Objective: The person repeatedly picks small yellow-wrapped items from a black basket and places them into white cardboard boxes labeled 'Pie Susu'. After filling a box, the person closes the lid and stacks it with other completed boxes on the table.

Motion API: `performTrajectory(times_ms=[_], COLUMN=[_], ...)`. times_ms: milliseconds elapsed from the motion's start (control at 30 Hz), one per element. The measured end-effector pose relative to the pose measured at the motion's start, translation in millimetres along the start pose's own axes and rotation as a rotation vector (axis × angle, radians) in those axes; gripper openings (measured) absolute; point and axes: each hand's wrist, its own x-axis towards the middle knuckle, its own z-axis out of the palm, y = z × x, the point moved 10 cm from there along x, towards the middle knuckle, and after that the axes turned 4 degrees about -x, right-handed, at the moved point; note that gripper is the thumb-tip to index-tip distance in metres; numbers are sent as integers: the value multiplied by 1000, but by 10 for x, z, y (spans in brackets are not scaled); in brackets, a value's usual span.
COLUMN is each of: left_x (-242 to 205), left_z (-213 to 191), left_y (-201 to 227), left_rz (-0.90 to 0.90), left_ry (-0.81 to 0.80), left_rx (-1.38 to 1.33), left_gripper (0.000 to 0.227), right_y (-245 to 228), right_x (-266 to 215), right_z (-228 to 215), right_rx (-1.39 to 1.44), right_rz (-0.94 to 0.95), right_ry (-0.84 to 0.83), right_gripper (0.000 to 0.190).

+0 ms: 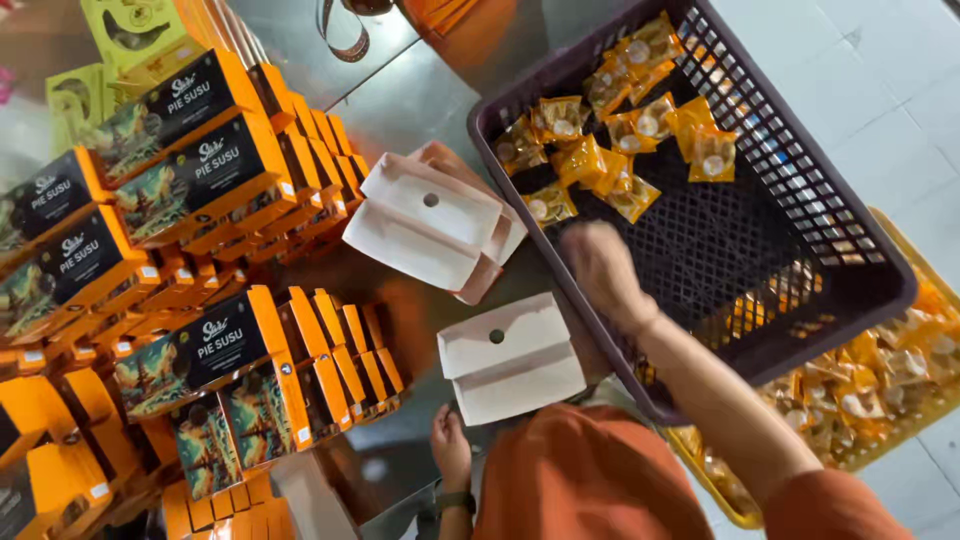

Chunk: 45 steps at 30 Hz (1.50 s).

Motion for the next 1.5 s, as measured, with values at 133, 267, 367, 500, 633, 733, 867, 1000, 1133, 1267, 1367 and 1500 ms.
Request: performTrajectory(times_ms=[133, 267, 367, 500, 633, 733, 867, 1000, 1133, 1267, 1367, 1500], left_x=[-140, -357, -538, -585, -718, -869, -1088, -1330, -1567, -1322, -917, -1077], left_z=[-130, -87, -54, -60, 52, 313, 1238, 2045, 2052, 2005, 2117, 1620], left_y=[-105, -262, -291, -259, 464, 1202, 2098, 2494, 2884, 2629, 2065, 2245], left_rz=[-20, -136, 42, 80, 487, 608, 469, 489, 437, 372, 174, 178], left_ry=[116, 169, 247, 325, 317, 235, -269, -604, -622, -530, -399, -396], left_rx=[101, 132, 139, 105, 105, 57, 50, 93, -43, -108, -110, -149], left_gripper=[40, 38, 35, 35, 43, 46, 33, 40, 89, 57, 51, 60], right_y=[1006, 1626, 2052, 2119, 2283, 2605, 2523, 1818, 949, 42, 359, 122], right_x=[774, 1035, 776, 511, 93, -519, -1003, -1154, -1076, -883, -1029, -1081], right_z=[102, 357, 435, 201, -286, -461, -330, -404, -301, -187, -53, -204], right_rx=[-394, -798, -701, -690, 91, 598, 1101, 1040, 1118, 1031, 942, 1060], right_rz=[112, 84, 421, 518, 805, 1027, 1037, 1034, 1022, 959, 963, 1020], right_ry=[-109, -331, -580, -676, -171, 190, 175, 280, 235, 106, 196, 345], right_gripper=[58, 95, 93, 71, 55, 25, 61, 40, 43, 47, 31, 37])
